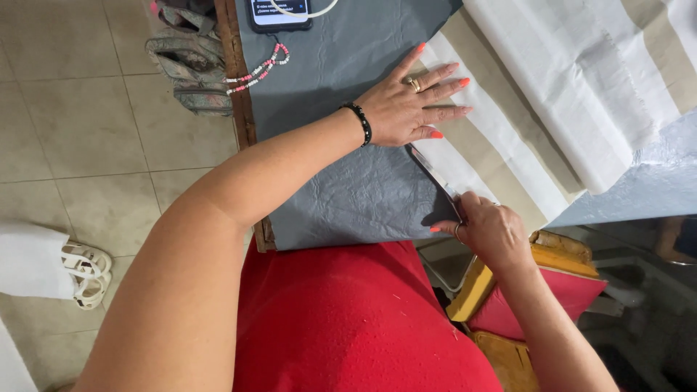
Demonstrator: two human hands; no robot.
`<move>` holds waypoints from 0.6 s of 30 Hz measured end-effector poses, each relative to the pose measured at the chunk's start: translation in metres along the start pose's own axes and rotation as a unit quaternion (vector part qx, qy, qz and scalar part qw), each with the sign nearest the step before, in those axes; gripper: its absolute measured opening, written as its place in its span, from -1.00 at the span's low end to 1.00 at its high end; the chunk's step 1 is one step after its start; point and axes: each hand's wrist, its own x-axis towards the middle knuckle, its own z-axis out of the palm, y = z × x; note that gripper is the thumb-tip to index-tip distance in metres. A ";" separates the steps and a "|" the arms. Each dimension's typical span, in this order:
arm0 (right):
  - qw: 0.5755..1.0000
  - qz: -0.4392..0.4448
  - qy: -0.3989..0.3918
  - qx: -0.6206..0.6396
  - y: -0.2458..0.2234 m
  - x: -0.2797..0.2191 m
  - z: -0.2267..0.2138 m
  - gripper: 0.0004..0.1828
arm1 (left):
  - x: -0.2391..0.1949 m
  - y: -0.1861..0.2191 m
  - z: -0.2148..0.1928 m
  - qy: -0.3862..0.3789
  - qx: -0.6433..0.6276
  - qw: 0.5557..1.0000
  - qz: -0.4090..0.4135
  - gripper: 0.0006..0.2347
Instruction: The person is measuring, folding, and cutting striped fabric on a workbench in a sewing environment.
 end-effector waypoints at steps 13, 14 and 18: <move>0.999 0.007 0.017 -0.043 0.003 -0.006 0.016 -0.26 | 0.001 -0.001 0.003 0.005 0.002 1.000 0.004 -0.53; 0.999 0.006 0.019 -0.045 -0.002 -0.001 0.008 -0.26 | 0.001 -0.002 0.002 0.007 0.004 1.000 0.003 -0.53; 0.999 0.016 -0.018 0.021 -0.014 0.015 -0.009 -0.13 | 0.007 -0.002 -0.002 -0.014 -0.069 0.997 -0.040 -0.54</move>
